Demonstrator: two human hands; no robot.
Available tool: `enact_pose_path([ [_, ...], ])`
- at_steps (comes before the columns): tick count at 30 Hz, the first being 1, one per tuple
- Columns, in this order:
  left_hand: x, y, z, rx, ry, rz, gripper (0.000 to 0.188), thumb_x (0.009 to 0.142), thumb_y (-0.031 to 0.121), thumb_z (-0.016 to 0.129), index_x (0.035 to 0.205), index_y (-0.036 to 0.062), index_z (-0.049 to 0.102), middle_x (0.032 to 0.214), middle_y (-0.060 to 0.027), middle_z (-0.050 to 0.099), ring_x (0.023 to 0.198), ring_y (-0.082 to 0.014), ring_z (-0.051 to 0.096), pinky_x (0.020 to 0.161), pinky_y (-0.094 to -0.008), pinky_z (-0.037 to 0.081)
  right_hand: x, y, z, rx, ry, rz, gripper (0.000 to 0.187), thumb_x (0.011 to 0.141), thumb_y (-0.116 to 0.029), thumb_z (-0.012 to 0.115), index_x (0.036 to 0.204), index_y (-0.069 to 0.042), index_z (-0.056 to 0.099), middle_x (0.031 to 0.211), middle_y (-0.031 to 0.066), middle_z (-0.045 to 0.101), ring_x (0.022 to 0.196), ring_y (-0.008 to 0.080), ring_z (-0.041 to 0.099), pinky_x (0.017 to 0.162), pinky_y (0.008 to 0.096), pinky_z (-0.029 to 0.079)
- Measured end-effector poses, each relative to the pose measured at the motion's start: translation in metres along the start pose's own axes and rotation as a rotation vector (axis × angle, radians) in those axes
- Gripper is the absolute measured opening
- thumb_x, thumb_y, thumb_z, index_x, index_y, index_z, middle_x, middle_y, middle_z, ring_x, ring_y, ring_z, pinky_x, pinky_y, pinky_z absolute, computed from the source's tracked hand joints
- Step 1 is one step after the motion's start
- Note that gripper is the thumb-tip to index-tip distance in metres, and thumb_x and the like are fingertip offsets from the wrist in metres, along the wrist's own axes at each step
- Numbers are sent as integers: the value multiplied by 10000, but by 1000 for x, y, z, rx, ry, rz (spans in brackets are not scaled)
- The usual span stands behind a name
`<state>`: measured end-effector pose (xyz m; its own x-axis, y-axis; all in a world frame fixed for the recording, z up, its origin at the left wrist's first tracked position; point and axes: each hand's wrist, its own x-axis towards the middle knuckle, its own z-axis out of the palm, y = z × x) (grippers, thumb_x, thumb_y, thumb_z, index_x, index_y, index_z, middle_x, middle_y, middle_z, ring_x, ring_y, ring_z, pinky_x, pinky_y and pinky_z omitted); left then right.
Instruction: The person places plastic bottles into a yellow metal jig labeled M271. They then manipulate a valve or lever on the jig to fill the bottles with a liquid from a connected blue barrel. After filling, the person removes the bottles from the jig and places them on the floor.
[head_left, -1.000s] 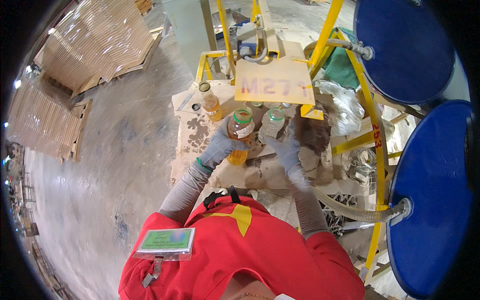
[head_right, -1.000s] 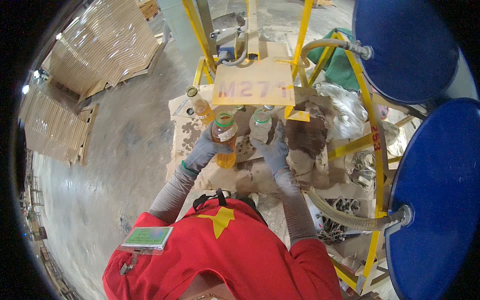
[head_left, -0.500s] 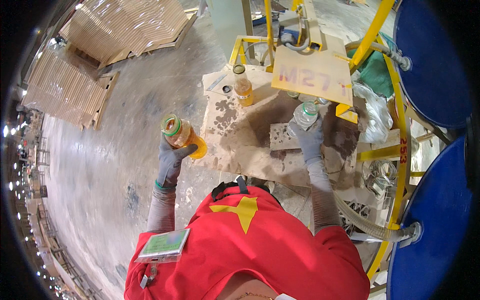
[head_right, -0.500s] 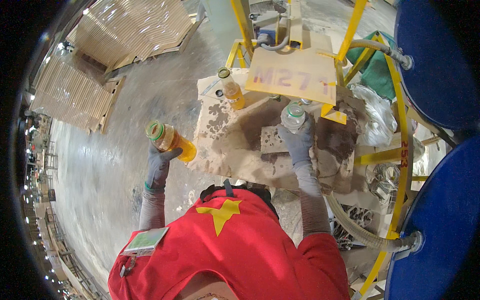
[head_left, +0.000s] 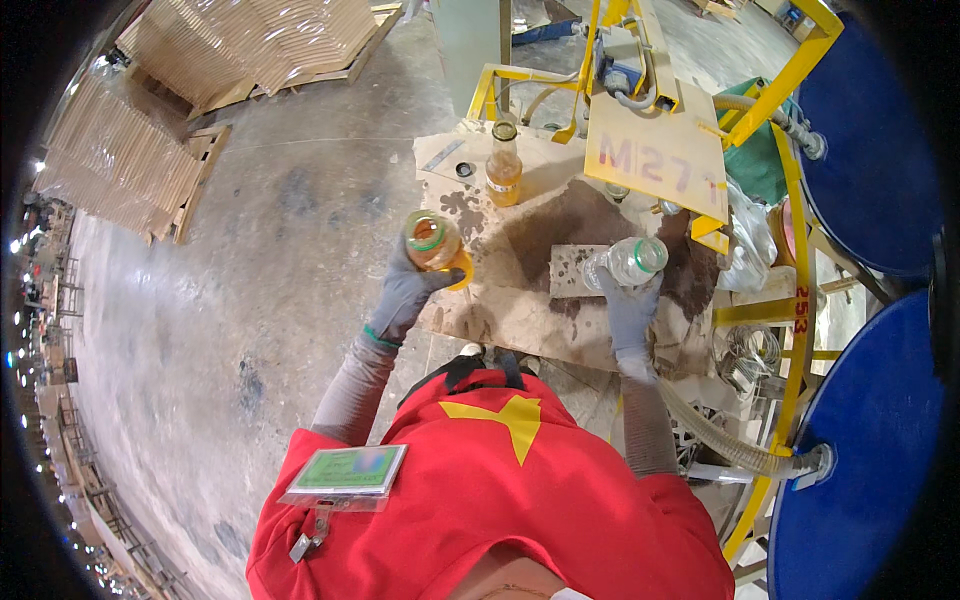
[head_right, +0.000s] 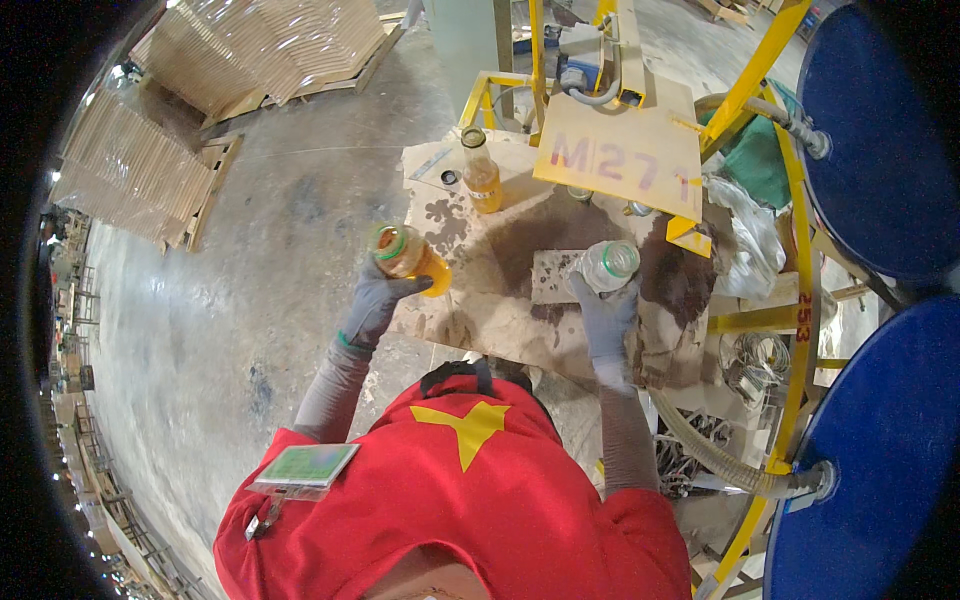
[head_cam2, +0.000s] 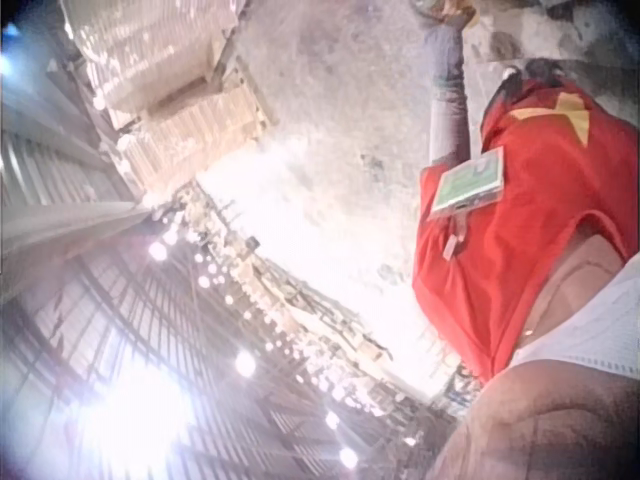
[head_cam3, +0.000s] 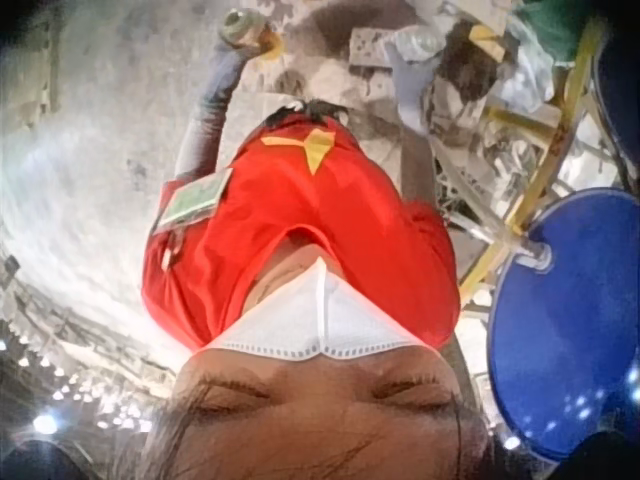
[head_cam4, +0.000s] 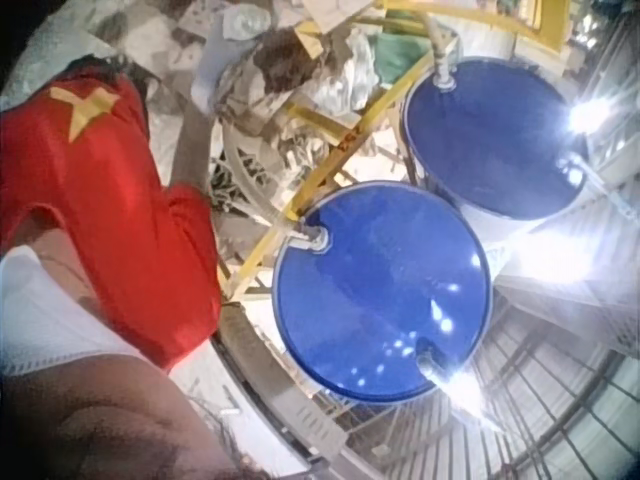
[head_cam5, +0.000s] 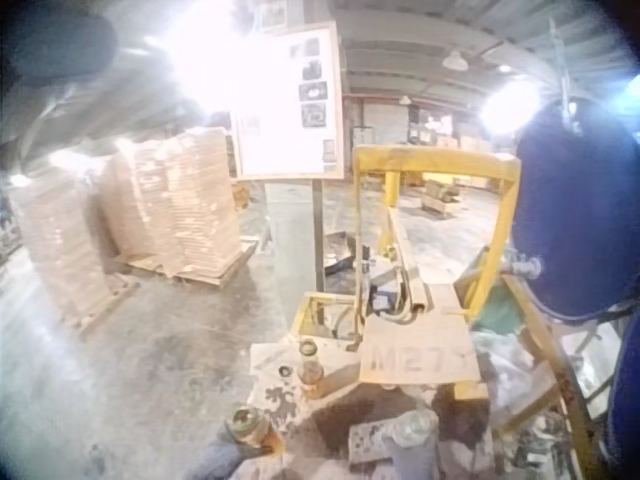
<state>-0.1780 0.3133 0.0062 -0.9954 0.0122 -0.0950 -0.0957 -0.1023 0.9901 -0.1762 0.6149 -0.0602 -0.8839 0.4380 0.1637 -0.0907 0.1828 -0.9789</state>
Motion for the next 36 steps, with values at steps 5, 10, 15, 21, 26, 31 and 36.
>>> enact_pose_path([
  [5, 31, -35, 18, 151, -139, 77, 796, 618, 69, 800, 1285, 60, 366, 1213, -62, 513, 1131, -167, 484, 982, -305, 386, -32, -49, -18, -77, -19, 119, 726, 637, -113, 803, 1237, -44, 402, 1189, 114, 514, 1080, 196, 518, 911, 329, 431],
  [10, 57, -61, 33, 152, -148, 156, 798, 618, 114, 802, 1282, 64, 364, 1226, -68, 498, 1134, -177, 482, 977, -305, 391, -62, -48, -39, 126, 54, 139, 757, 621, -113, 815, 1247, -50, 394, 1211, 113, 494, 1112, 206, 499, 920, 342, 433],
  [15, 67, -73, 35, 244, -146, 184, 830, 607, 157, 807, 1296, 67, 353, 1251, -96, 480, 1159, -198, 471, 984, -313, 385, -90, -22, -63, -172, 160, 32, 808, 600, -140, 826, 1267, -45, 380, 1213, 122, 492, 1109, 216, 504, 932, 354, 430],
  [21, 70, -57, 2, 594, -272, 280, 713, 697, 112, 664, 1336, 136, 347, 1239, -116, 486, 1167, -268, 474, 969, -319, 389, -109, -21, -79, -303, 193, 126, 899, 542, -201, 851, 1283, -39, 368, 1221, 113, 499, 1095, 217, 524, 936, 354, 428],
  [26, 103, -5, -10, 641, -61, 430, 470, 735, 142, 642, 1195, 128, 545, 1155, -99, 544, 1114, -276, 494, 960, -345, 382, -120, -12, -82, -321, 278, 186, 974, 496, -279, 873, 1292, -51, 360, 1261, 105, 477, 1110, 210, 516, 944, 347, 426],
  [31, 139, 14, 7, 816, -5, 435, 641, 653, 412, 734, 1191, 119, 548, 1214, -119, 505, 1162, -302, 424, 974, -379, 363, -125, -13, -81, -124, 305, 201, 966, 522, -187, 869, 1317, -69, 333, 1296, 84, 441, 1147, 200, 483, 972, 352, 409],
  [36, 159, 10, 28, 819, -46, 448, 742, 604, 496, 744, 1196, 100, 534, 1252, -159, 462, 1196, -340, 379, 1012, -413, 316, -126, -28, -74, 136, 292, 94, 909, 566, -29, 826, 1327, -82, 331, 1292, 80, 436, 1161, 203, 461, 991, 384, 397],
])
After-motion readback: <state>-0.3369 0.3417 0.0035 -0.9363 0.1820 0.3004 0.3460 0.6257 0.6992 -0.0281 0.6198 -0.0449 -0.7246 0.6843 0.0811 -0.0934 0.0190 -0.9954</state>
